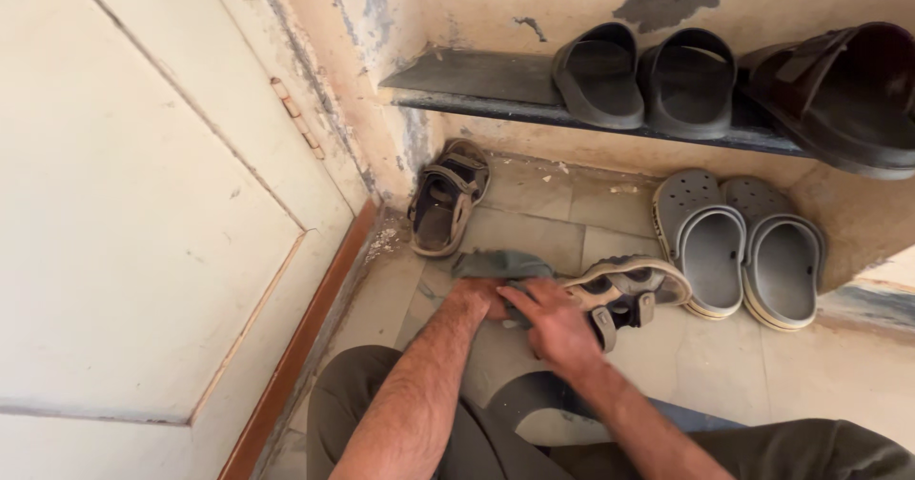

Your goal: The person sits on the floor and wipes a pair of beige sandals with a dark cloth. The person cleans the straps and soles, then places the sandals on a wall-mounted shelf next to other footwear.

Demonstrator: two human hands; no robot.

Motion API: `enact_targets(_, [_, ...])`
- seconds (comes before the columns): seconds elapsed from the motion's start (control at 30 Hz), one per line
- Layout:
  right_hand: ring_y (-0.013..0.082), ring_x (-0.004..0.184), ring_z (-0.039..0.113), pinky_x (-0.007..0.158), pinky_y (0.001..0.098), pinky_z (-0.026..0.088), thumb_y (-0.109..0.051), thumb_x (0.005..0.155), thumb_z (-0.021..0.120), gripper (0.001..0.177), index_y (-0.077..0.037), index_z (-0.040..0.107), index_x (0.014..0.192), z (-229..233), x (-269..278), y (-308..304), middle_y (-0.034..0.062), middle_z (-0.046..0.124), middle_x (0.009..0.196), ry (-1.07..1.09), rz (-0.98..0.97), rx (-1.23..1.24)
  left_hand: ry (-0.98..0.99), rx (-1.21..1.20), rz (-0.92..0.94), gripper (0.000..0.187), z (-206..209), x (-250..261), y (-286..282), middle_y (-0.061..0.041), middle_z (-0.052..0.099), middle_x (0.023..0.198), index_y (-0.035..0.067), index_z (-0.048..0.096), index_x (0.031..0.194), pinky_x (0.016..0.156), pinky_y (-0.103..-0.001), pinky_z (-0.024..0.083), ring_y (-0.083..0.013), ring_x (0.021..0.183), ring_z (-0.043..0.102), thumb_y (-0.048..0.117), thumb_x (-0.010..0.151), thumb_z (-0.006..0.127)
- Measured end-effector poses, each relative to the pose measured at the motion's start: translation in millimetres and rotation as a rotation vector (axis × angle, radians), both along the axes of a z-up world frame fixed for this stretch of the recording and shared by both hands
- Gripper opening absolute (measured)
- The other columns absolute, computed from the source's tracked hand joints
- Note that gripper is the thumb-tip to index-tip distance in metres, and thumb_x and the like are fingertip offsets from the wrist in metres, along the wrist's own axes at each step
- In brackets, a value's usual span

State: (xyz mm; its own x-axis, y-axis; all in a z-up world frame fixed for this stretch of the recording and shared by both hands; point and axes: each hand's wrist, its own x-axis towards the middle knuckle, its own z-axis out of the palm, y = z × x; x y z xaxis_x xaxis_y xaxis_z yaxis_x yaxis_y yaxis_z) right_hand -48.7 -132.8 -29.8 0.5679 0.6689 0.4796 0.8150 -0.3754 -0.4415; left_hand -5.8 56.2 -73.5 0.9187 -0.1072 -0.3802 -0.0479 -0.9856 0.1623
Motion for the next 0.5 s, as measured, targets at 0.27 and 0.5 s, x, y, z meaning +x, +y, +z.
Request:
enact_targets(0.27, [0.042,0.112,0.062,0.098,0.049,0.05,0.001,0.059,0.064,0.046,-0.01,0.076,0.102,-31.2,91.6,-114.2,0.0221,0.069,0.114,-0.073,-0.324,-0.002,0.133,0.016,0.076,0.059,26.2,-1.2,-11.0,-0.011,0.077,0.115,0.008,0.079,0.111,0.098,-0.041,0.054,-0.0271,0.111,0.072,0.051,0.071,0.079])
enact_targets(0.5, [0.0385,0.105,0.069,0.094,0.0467,0.055,0.002,0.08,0.058,0.039,-0.011,0.075,0.113,-30.7,99.4,-159.0,0.0189,0.072,0.112,0.113,-0.623,0.142,0.151,0.01,0.103,0.064,40.6,-3.6,-13.7,-0.01,0.075,0.12,0.01,0.078,0.114,0.099,-0.039,0.053,-0.0252,0.114,0.07,0.054,0.069,0.084])
